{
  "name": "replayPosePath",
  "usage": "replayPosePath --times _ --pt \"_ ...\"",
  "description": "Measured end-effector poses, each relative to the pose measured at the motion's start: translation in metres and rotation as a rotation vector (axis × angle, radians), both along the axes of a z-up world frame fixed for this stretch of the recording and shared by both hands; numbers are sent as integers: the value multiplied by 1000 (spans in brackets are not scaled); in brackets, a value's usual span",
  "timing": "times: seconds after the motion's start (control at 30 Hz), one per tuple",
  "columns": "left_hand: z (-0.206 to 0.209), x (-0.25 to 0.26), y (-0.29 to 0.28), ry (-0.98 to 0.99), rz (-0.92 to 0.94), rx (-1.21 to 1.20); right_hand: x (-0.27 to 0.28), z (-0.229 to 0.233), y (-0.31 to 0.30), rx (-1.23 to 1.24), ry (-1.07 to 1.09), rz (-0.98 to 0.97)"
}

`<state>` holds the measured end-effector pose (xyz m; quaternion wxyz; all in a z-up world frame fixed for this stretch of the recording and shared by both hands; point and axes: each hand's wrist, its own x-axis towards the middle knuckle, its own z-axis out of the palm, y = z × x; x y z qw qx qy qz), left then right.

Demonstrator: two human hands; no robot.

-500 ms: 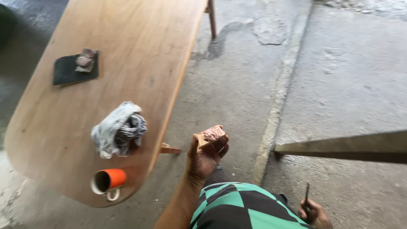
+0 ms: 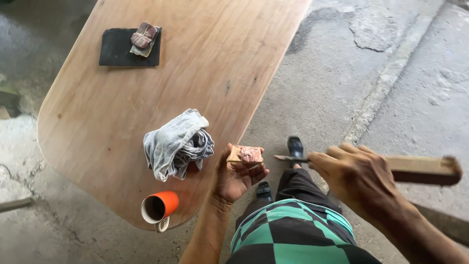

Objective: Applying pink wood filler to holes and cracks in a large wooden tabletop using a small brush.

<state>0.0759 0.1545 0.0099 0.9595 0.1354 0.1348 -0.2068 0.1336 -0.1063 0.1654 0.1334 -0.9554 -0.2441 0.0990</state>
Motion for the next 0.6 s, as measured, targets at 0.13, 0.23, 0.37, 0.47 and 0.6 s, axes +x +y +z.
replayPosePath --times 0.13,0.23,0.37,0.47,0.6 --pt "0 43 8 211 8 -21 75 -2 41 -103 -187 331" --pt "0 85 11 331 64 71 138 -4 65 -193 -189 524" --pt "2 143 14 295 130 183 215 -6 84 -257 -190 688" --pt "-10 173 14 317 199 188 260 -2 98 -300 -165 766" --pt "-1 202 17 373 293 208 297 -1 118 -290 -155 844"
